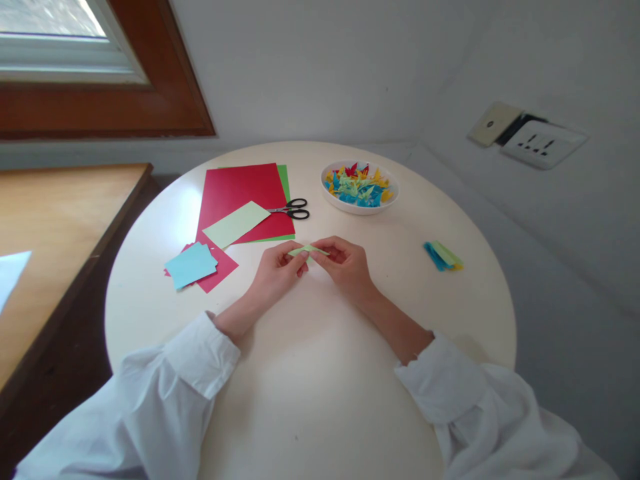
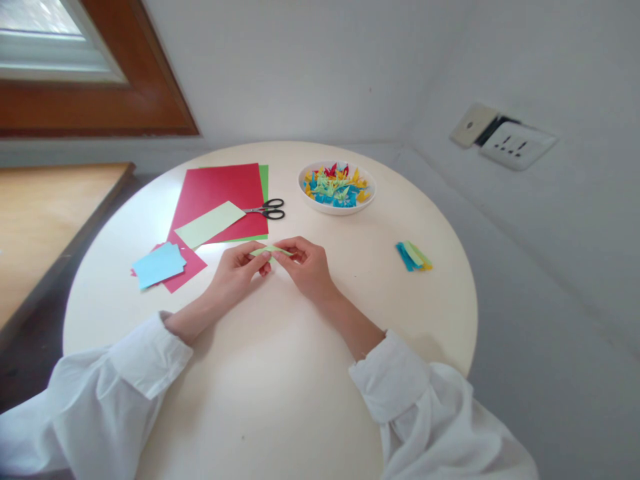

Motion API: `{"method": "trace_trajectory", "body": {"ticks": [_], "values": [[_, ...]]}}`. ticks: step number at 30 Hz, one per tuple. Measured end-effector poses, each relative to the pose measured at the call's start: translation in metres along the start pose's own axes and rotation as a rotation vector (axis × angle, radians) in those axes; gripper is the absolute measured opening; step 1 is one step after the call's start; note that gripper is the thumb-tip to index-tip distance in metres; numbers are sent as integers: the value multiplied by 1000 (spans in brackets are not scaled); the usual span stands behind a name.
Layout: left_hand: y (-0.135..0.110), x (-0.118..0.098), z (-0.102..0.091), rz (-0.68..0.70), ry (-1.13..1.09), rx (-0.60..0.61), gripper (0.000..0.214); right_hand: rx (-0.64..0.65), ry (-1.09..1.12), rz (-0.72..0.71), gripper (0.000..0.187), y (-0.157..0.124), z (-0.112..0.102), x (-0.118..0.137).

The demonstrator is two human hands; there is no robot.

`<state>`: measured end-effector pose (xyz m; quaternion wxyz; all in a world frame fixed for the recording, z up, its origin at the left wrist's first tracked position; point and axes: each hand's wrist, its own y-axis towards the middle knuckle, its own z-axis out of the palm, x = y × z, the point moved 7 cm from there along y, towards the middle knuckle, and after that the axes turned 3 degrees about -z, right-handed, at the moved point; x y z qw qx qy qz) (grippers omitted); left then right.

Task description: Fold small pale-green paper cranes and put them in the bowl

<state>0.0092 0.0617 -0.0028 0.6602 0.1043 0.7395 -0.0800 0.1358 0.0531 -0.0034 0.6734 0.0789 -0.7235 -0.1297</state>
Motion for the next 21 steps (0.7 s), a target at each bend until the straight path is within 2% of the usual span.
{"method": "trace_trajectory", "body": {"ticks": [21], "values": [[0, 0, 0, 29, 58, -17, 19, -7, 63, 36, 20, 2, 2, -6]]}}
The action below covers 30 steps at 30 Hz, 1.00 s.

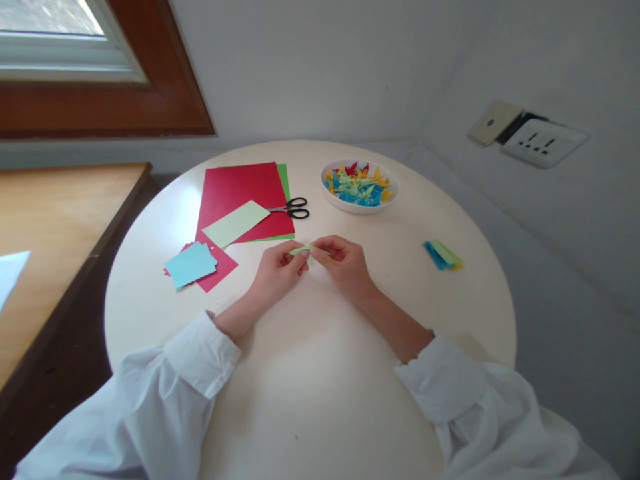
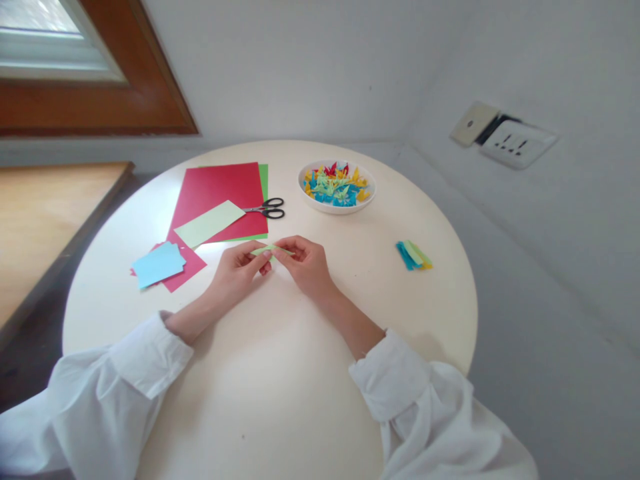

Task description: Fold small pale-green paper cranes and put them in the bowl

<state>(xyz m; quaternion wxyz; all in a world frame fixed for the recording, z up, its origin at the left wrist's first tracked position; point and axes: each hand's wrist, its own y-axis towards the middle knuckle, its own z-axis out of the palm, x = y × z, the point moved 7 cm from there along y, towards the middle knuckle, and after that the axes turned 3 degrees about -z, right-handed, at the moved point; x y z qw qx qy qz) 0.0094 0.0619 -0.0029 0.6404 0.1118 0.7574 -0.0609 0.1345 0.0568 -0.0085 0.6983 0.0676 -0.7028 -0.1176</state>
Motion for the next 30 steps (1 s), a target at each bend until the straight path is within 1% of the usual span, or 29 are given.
{"method": "trace_trajectory", "body": {"ticks": [8, 17, 22, 26, 30], "values": [[-1, 0, 2, 14, 16, 8, 20, 9, 1, -3, 22, 1, 2, -2], [-1, 0, 4, 24, 22, 39, 19, -5, 11, 9, 19, 1, 0, -2], [-2, -2, 4, 35, 24, 43, 19, 1, -5, 9, 22, 1, 1, -2], [-1, -1, 4, 35, 9, 45, 18, 7, 16, 13, 23, 1, 1, -3], [-2, -1, 4, 48, -40, 78, 20, 13, 32, 11, 22, 1, 1, -2]]}}
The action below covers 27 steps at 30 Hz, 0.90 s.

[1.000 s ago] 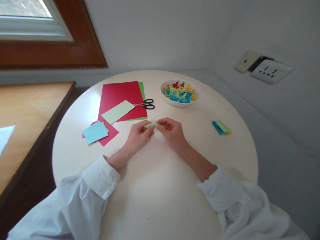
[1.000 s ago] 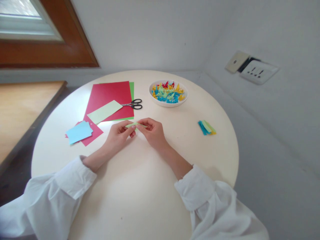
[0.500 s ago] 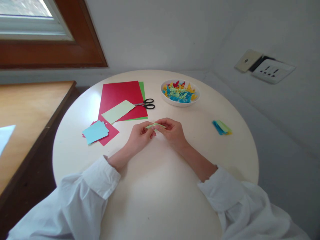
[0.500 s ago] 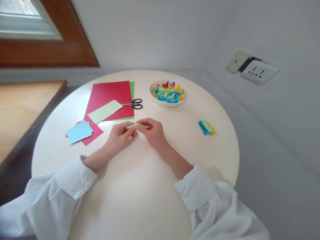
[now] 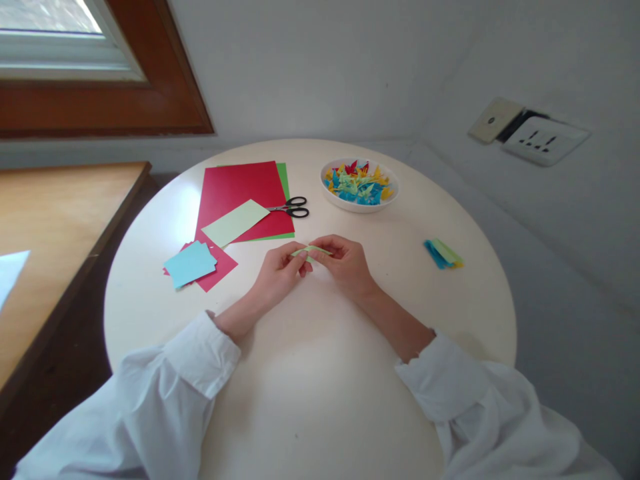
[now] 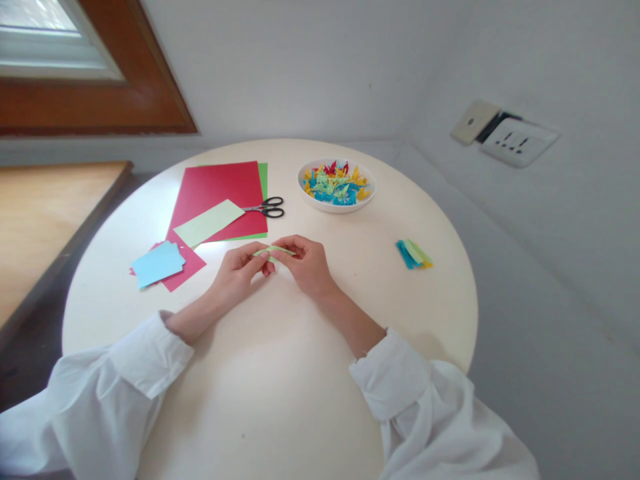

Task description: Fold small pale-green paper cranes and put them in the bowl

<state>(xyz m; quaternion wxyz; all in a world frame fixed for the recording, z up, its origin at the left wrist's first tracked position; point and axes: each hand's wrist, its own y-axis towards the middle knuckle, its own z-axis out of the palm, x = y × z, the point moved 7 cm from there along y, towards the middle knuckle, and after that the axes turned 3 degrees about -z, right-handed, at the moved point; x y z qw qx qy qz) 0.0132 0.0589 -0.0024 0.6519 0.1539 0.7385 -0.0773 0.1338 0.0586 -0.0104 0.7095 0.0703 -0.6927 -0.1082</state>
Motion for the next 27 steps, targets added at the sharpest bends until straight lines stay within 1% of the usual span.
{"method": "trace_trajectory", "body": {"ticks": [9, 13, 19, 27], "values": [[1, 1, -1, 4, 38, -29, 31, -25, -41, -20, 18, 0, -3, 2], [2, 1, -3, -7, 62, -51, 30, -9, -44, -19, 18, 1, -3, 1], [2, -1, -4, 6, 106, -68, 31, -12, -108, -24, 16, 0, -5, 5], [1, -2, -3, 6, 126, -75, 29, -27, -98, -12, 15, 0, -4, 5]]}}
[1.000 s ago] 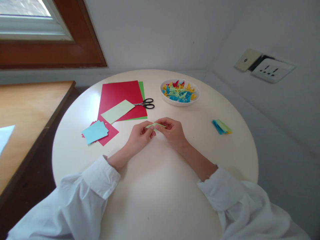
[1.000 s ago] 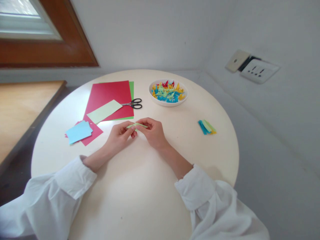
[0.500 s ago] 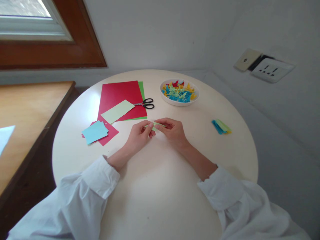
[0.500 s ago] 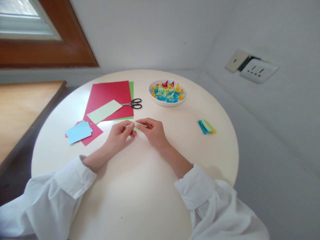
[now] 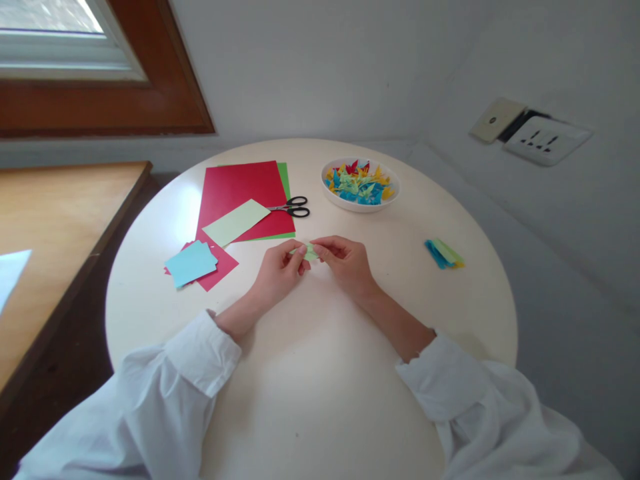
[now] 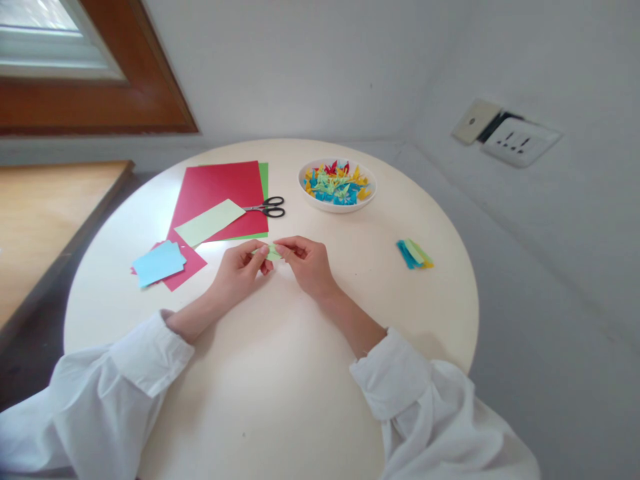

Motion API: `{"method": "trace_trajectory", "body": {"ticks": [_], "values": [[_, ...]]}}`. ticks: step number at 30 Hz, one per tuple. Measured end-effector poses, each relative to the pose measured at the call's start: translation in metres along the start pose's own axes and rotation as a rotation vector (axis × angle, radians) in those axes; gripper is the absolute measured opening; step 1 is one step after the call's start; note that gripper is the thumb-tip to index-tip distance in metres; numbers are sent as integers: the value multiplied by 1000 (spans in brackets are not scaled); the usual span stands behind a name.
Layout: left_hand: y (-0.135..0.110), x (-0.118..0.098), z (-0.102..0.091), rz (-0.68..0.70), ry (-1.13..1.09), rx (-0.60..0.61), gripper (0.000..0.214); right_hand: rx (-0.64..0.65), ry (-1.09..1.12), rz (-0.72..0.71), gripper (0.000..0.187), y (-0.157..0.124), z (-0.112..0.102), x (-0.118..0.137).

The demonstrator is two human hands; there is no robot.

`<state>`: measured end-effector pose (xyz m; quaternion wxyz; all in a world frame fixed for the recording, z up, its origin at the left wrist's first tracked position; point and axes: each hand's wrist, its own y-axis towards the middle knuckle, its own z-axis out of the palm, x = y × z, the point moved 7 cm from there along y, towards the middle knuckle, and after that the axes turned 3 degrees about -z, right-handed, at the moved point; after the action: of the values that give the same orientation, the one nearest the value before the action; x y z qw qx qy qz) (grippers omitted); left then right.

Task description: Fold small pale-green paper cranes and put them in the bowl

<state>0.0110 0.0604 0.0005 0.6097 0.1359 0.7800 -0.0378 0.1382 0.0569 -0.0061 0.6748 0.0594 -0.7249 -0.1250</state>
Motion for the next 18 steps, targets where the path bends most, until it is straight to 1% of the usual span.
{"method": "trace_trajectory", "body": {"ticks": [5, 9, 18], "values": [[0, 1, 0, -9, 30, -7, 27, 7, -20, -10, 15, -1, 1, 0], [0, 2, 0, -12, 53, -14, 25, -5, -56, -45, 12, -2, 1, 3], [0, 6, 2, -46, -14, 12, 28, -15, -102, -82, 13, -1, 0, 7]]}}
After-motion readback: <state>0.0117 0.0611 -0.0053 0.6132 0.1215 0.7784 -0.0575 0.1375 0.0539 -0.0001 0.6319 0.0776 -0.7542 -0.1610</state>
